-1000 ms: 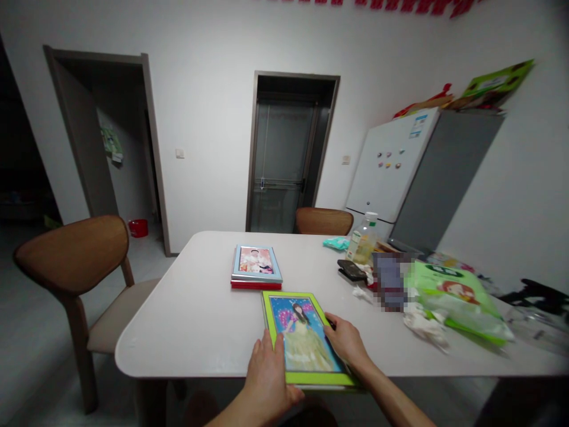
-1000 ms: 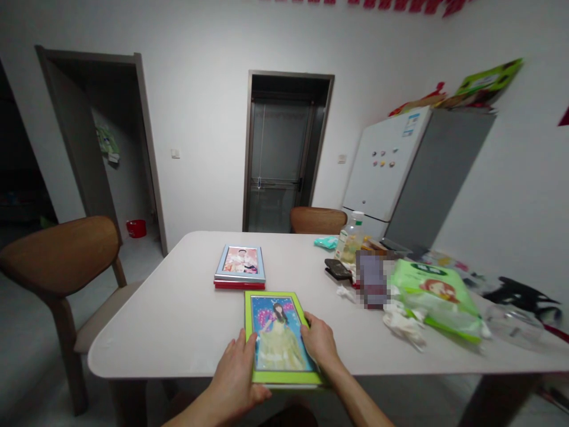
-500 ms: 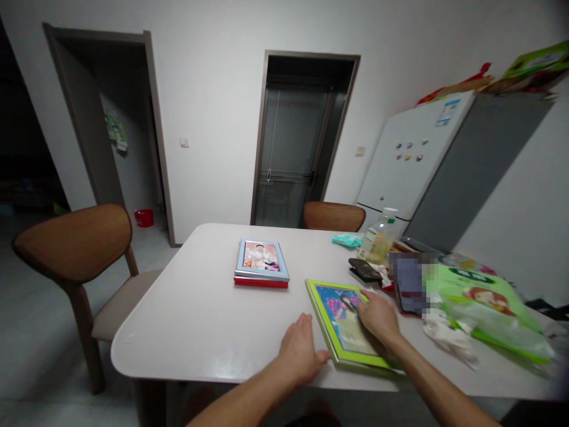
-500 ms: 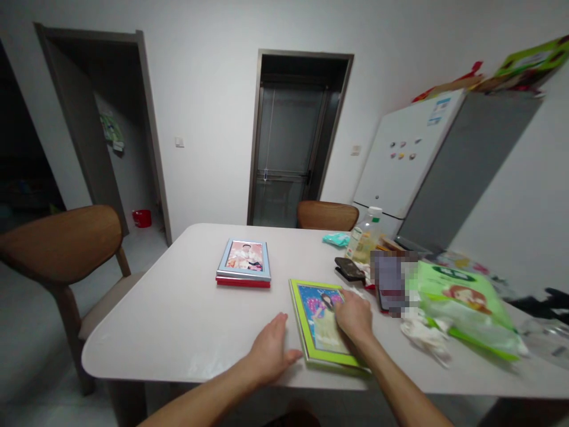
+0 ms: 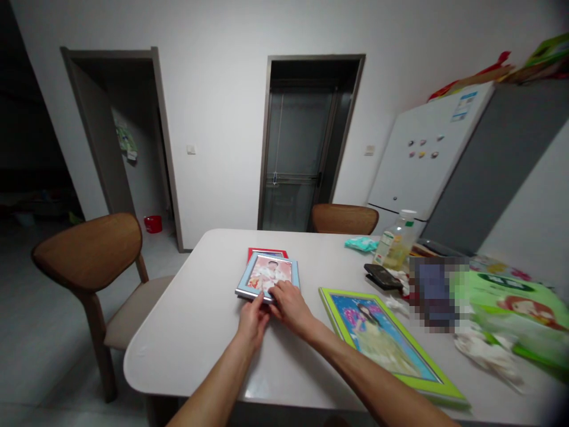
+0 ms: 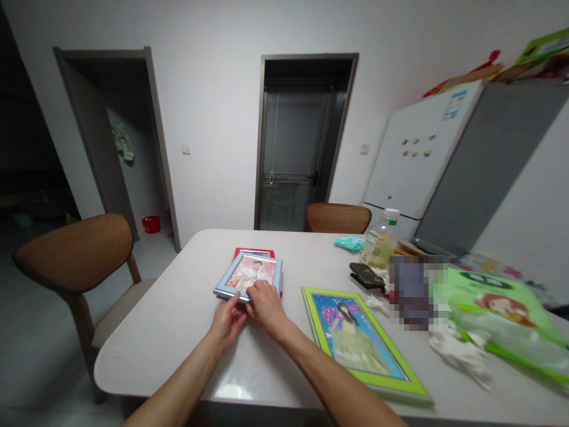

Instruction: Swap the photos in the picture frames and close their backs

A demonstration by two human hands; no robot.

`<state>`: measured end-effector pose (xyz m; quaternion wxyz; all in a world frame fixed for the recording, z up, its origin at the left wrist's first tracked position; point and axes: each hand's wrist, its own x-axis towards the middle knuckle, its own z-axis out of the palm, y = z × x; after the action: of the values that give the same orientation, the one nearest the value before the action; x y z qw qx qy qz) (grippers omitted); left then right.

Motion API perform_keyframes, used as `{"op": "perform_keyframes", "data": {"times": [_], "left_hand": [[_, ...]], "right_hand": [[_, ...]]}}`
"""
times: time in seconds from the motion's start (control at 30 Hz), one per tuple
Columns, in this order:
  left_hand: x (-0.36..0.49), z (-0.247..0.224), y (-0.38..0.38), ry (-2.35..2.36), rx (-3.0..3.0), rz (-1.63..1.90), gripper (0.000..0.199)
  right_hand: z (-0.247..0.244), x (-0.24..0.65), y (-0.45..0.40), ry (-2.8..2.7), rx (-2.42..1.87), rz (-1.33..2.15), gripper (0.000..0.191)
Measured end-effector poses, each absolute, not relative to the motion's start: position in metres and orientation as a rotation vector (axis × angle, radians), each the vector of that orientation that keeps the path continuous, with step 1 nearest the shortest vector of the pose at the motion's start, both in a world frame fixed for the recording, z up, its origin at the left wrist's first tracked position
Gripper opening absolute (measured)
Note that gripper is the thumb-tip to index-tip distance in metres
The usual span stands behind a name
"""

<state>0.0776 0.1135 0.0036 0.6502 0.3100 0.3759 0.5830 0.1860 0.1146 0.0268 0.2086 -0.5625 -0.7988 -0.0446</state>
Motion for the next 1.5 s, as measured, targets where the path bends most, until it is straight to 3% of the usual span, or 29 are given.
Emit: {"op": "perform_keyframes", "data": {"times": [0.2, 0.33, 0.5, 0.63, 0.77, 0.93, 1.13, 1.3, 1.5], "left_hand": [[0.077, 0.022, 0.076, 0.842, 0.826, 1.541, 0.03], [0.064, 0.03, 0.036, 0.921, 1.669, 1.534, 0.039], [0.042, 0.024, 0.001, 0.872, 2.65, 1.192, 0.051], [0.027, 0.014, -0.013, 0.888, 2.859, 0.928, 0.041], [0.02, 0.003, -0.019, 0.937, 2.826, 0.735, 0.049], [0.021, -0.007, -0.019, 1.0, 2.718, 0.582, 0.056], [0.03, -0.008, -0.019, 1.056, 2.691, 0.499, 0.051], [0.024, -0.007, -0.014, 1.099, 2.63, 0.525, 0.049], [0.006, 0.001, -0.011, 1.19, 2.565, 0.583, 0.03]], "right_hand": [[0.041, 0.181, 0.064, -1.766, -1.257, 0.531, 0.036], [0.069, 0.18, 0.044, -1.127, -1.053, 1.013, 0.05], [0.073, 0.188, 0.015, -0.848, -1.031, 1.193, 0.044], [0.052, 0.197, 0.002, -0.854, -1.094, 1.29, 0.031], [0.039, 0.197, 0.0, -1.018, -1.058, 1.368, 0.033], [0.025, 0.201, 0.009, -1.189, -1.162, 1.268, 0.035], [-0.001, 0.216, 0.029, -1.513, -1.71, 0.625, 0.041], [-0.003, 0.216, 0.031, -1.706, -1.917, 0.237, 0.038], [-0.002, 0.215, 0.031, -1.837, -1.851, 0.132, 0.03]]}}
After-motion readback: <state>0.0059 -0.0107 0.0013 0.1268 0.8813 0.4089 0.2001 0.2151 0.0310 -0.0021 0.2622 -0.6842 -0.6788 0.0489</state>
